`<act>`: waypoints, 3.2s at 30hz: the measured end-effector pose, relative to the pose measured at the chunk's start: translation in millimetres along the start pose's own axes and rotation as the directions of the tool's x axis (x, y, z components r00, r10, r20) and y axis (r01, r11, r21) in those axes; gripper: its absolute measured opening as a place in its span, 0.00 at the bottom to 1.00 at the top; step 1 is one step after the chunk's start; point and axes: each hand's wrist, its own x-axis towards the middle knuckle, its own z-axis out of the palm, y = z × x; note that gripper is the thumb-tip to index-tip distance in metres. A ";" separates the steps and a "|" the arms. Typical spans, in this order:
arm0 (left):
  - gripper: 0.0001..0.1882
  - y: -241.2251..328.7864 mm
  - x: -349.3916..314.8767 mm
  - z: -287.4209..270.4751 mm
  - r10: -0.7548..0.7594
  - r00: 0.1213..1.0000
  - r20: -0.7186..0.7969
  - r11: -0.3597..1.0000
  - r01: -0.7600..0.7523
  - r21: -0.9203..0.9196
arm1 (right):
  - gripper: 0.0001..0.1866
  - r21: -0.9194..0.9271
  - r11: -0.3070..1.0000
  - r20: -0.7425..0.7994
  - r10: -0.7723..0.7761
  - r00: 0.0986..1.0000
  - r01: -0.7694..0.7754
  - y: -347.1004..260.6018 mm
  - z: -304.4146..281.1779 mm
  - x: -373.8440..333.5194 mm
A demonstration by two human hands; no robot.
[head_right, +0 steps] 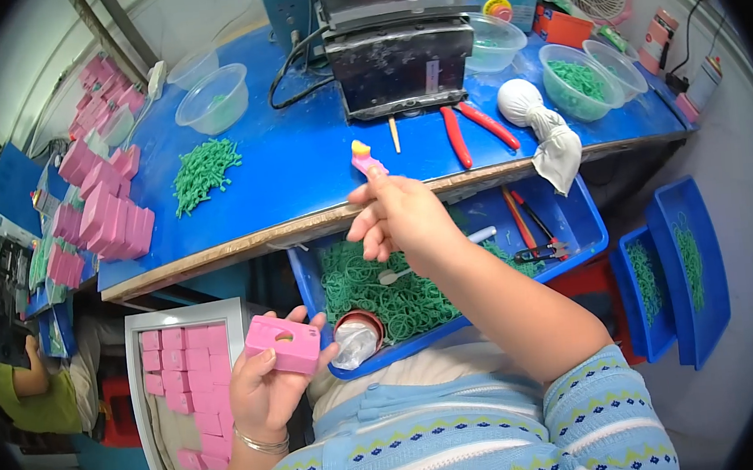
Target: Assembling small green rubber components and organizing pink molds at a workstation.
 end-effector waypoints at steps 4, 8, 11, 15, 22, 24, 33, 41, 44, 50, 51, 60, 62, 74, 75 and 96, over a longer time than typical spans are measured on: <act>0.30 -1.1 -3.2 -3.9 0.364 0.929 0.061 0.649 -0.301 0.699 | 0.27 -0.067 0.996 0.243 0.070 0.968 -0.055 21.7 22.7 -27.7; 0.31 -5.5 9.4 11.7 0.258 0.782 0.568 0.009 -0.590 0.807 | 0.24 -0.331 0.912 0.459 -0.067 0.886 0.241 58.9 42.0 -61.5; 0.33 -16.5 18.9 15.3 0.352 0.755 0.552 0.158 -0.630 0.761 | 0.24 -0.227 0.969 0.399 0.000 0.917 0.098 51.5 40.9 -63.6; 0.38 -16.0 18.8 23.8 0.455 0.830 0.322 0.612 -0.554 0.564 | 0.26 0.318 0.873 0.463 0.197 0.864 -0.369 22.0 19.9 -53.2; 0.44 -21.2 30.9 35.5 -0.530 0.744 0.407 0.835 0.375 0.403 | 0.15 -0.400 0.755 0.732 -0.078 0.677 0.520 -21.7 -5.1 -70.9; 0.41 -22.8 30.2 46.9 -0.521 0.748 0.411 0.843 0.375 0.385 | 0.11 -0.397 0.567 0.702 -0.319 0.637 0.721 -22.6 -7.7 -73.6; 0.32 -29.8 38.4 57.9 -0.141 0.964 0.224 0.967 0.183 -0.179 | 0.12 -0.318 0.332 0.778 -0.444 0.444 0.888 7.2 1.9 -112.4; 0.34 -33.6 27.9 77.8 -0.052 0.992 -0.119 0.984 0.071 0.163 | 0.18 -0.480 0.635 0.417 -0.442 0.794 0.605 -12.4 -4.0 -86.9; 0.33 -34.9 26.8 79.9 0.024 0.997 -0.070 0.971 -0.006 0.238 | 0.19 -0.470 0.401 0.578 -0.534 0.617 0.787 -9.9 -3.9 -79.6; 0.27 -37.1 23.2 71.7 0.110 0.984 -0.137 0.958 -0.069 0.279 | 0.18 -0.466 0.524 0.525 -0.485 0.699 0.713 -1.4 1.5 -80.1; 0.28 -37.4 21.8 66.2 0.113 0.989 -0.097 0.944 -0.076 0.320 | 0.18 -0.466 0.524 0.524 -0.485 0.700 0.712 0.5 2.7 -80.8; 0.34 -29.7 19.4 61.0 0.178 0.981 -0.080 0.921 -0.138 0.364 | 0.08 -0.180 0.851 0.466 -0.368 0.805 0.493 16.9 12.2 -90.7; 0.35 -28.8 19.1 60.8 0.112 0.993 -0.042 0.928 -0.089 0.362 | 0.07 0.075 0.997 0.415 -0.003 0.910 -0.031 16.2 13.8 -89.2; 0.32 -32.0 29.2 44.3 -0.063 0.996 0.066 0.994 0.057 0.092 | 0.10 -0.226 0.933 0.213 -0.234 0.949 0.281 16.8 10.4 -83.4; 0.29 -32.9 27.9 42.0 -0.029 0.994 0.102 0.989 0.014 0.146 | 0.09 -0.506 0.652 0.332 -0.457 0.825 0.564 12.6 8.6 -81.7; 0.22 -37.6 25.7 44.7 0.223 0.967 0.123 0.663 -0.243 0.708 | 0.12 -0.493 0.274 0.477 -0.709 0.520 0.826 6.2 19.5 -81.0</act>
